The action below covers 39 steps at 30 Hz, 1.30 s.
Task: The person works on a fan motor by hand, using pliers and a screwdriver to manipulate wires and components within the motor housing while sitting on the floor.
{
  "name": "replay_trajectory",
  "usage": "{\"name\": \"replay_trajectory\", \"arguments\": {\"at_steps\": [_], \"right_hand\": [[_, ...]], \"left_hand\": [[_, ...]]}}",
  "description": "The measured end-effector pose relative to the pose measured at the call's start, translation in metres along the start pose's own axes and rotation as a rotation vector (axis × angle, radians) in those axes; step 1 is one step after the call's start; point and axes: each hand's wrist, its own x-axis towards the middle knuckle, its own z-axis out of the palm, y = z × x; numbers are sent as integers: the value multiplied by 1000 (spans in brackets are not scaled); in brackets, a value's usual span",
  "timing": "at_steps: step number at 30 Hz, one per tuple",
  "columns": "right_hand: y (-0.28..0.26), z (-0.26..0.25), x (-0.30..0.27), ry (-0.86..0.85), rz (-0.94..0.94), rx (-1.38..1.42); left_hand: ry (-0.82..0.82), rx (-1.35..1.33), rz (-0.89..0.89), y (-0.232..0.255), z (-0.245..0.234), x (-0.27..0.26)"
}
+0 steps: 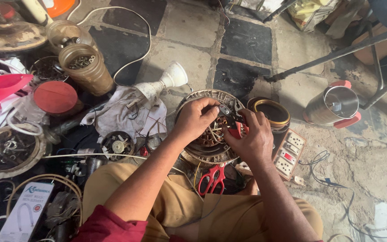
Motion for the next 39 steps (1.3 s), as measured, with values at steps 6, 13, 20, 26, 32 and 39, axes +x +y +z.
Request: {"name": "replay_trajectory", "arguments": {"at_steps": [6,13,20,26,32,39], "right_hand": [[-2,-3,0,-22,45,78],[0,-3,-2,-31,93,167],[50,39,-11,251,790,1320],[151,-109,29,500,355,1552],[164,-63,-70,168,479,925],[108,-35,-118,-553,125,-64]], "left_hand": [[55,19,124,-3,2,-1],[75,-14,169,-8,5,-1],[99,-34,139,-5,6,-9],[96,-86,127,3,10,-5],[165,-129,145,1,20,-20],[344,-7,156,-14,-36,-44]]}}
